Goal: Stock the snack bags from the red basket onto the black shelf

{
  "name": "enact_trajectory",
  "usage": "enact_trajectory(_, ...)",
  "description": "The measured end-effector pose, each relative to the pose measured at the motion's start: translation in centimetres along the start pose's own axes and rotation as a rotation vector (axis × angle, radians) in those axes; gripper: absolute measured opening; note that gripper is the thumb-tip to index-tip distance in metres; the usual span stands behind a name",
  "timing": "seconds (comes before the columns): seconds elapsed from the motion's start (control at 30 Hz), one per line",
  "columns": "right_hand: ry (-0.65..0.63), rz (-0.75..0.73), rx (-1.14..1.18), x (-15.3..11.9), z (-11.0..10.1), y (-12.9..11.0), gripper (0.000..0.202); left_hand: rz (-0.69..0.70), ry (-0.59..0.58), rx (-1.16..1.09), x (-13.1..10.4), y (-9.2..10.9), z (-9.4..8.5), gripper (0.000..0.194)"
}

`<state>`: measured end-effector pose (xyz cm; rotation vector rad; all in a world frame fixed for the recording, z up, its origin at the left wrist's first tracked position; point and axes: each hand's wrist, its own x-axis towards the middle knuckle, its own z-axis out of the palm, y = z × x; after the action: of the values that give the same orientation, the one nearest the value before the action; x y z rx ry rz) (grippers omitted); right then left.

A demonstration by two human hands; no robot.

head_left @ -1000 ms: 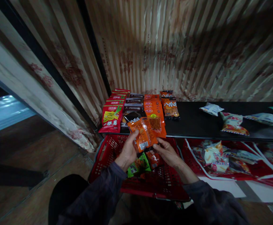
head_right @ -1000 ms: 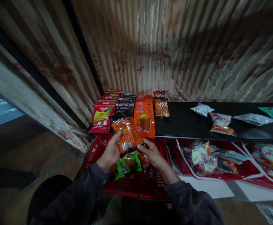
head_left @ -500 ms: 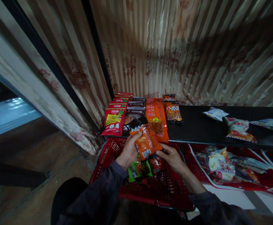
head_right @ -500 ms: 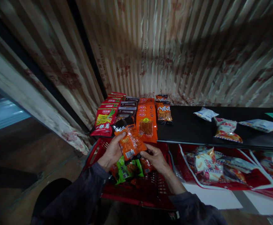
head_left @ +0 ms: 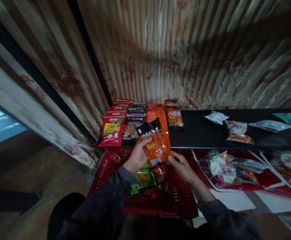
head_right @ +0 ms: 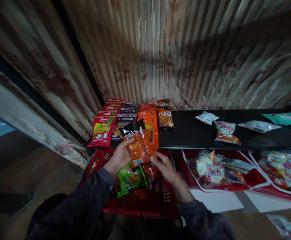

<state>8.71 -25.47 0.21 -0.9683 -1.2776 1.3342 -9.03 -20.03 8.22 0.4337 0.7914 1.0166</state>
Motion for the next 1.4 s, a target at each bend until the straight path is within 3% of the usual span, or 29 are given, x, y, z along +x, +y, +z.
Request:
enact_trajectory(0.2, 0.110, -0.028, 0.016, -0.2, -0.6, -0.1, 0.030, -0.026, -0.033, 0.018, 0.6, -0.6, 1.1, 0.013)
enact_trajectory(0.4, 0.270, -0.057, 0.007, 0.3, -1.4, -1.2, 0.036, -0.019, -0.077, 0.044, 1.7, -1.0, 2.2, 0.016)
enact_trajectory(0.67, 0.346, -0.075, -0.060, 1.6, -2.3, -0.9, 0.042, 0.066, -0.088, 0.080, 2.5, -0.6, 2.5, 0.017)
enact_trajectory(0.83, 0.481, -0.210, -0.280, 2.9, -2.5, 0.0, 0.047, 0.157, -0.036, 0.068, 2.9, -0.1, 2.7, 0.020)
enact_trajectory(1.0, 0.604, -0.599, -0.781, 2.9, -2.0, -0.3, 0.038, 0.201, -0.001, 0.078, 3.3, 0.3, 3.0, 0.025)
enact_trajectory(1.1, 0.610, -0.771, -0.984, 2.4, -1.4, -0.6, 0.044, 0.243, 0.035, 0.059, 3.4, 0.3, 3.6, 0.026)
enact_trajectory(1.27, 0.432, -0.827, -1.088, 2.0, -0.6, -0.2, 0.070, 0.281, 0.064, 0.072, 2.8, -0.2, 5.5, 0.025)
enact_trajectory(1.4, 0.501, -0.772, -1.111, 1.9, -0.3, 0.2, 0.085, 0.275, 0.060, 0.100, 1.8, -1.2, 6.9, 0.028)
